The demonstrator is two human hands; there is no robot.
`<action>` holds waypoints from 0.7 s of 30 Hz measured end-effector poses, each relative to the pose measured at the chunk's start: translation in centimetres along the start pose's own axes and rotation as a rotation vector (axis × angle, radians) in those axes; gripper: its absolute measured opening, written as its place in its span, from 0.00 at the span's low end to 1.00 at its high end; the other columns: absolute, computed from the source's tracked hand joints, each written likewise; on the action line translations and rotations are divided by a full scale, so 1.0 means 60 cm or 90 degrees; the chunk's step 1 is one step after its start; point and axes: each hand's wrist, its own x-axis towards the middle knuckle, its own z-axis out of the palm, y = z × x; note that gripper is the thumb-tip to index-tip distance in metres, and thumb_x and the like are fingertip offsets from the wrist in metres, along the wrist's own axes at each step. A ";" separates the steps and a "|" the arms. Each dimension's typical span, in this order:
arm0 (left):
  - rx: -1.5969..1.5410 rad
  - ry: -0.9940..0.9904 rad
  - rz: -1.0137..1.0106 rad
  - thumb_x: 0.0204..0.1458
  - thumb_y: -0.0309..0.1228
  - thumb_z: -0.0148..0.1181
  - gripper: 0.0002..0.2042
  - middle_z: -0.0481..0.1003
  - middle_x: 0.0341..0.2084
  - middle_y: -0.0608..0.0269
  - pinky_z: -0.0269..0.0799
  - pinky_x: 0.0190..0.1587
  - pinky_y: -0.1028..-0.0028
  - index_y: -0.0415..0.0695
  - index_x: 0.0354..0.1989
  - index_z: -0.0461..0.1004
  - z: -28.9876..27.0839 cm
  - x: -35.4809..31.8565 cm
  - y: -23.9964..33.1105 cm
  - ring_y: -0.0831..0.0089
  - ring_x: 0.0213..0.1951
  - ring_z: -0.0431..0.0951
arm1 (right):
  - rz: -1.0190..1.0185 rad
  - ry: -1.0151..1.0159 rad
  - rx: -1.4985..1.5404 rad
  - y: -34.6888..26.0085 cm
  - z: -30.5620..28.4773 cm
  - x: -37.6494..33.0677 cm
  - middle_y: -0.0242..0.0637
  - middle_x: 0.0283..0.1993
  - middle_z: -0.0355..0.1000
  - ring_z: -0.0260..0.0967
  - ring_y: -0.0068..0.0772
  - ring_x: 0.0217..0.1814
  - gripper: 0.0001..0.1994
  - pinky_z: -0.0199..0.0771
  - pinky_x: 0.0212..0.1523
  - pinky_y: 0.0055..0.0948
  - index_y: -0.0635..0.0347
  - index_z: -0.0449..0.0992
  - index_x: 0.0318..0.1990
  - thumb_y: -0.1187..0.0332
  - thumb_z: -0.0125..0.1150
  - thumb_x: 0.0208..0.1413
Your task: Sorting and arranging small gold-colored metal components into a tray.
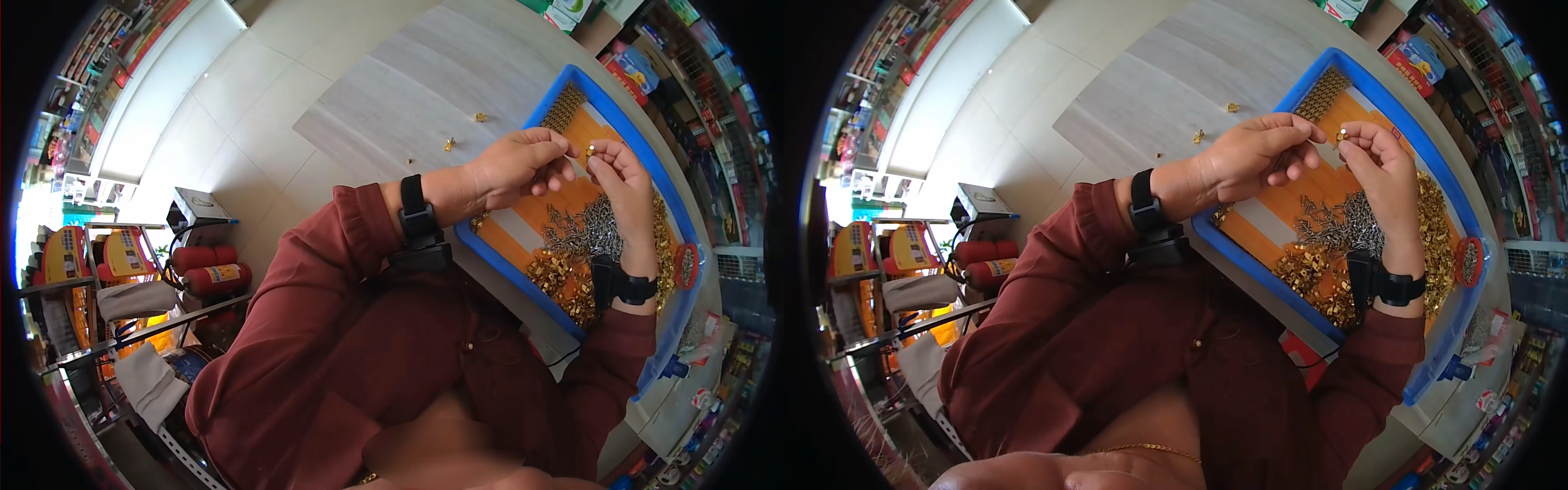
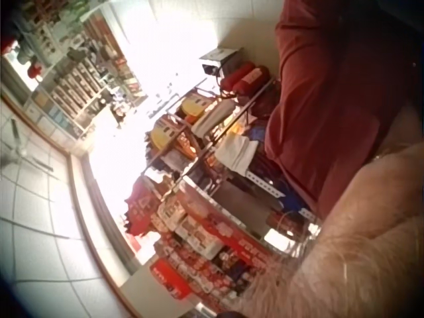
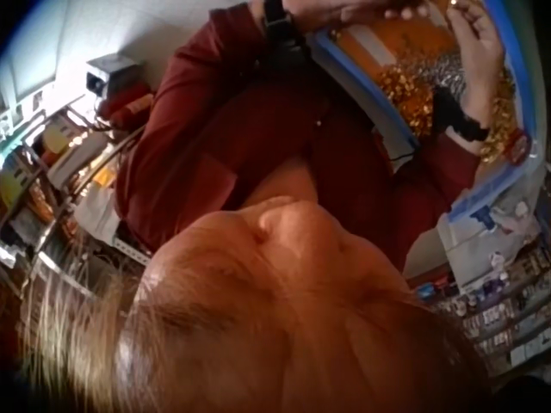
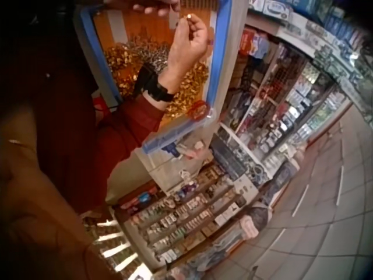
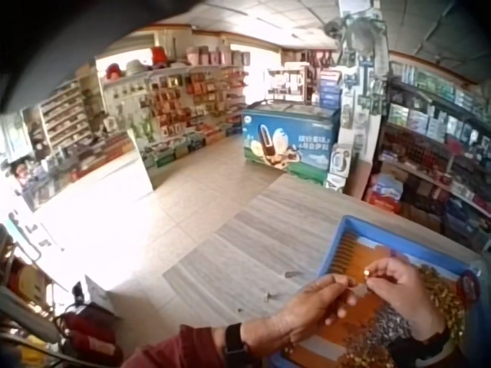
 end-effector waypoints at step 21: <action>0.134 -0.052 0.008 0.55 0.24 0.51 0.12 0.72 0.32 0.67 0.63 0.28 0.84 0.41 0.47 0.68 0.003 -0.001 -0.009 0.83 0.29 0.69 | -0.003 0.076 -0.251 0.084 -0.058 0.094 0.39 0.37 0.76 0.73 0.27 0.40 0.14 0.71 0.41 0.25 0.65 0.75 0.43 0.67 0.60 0.51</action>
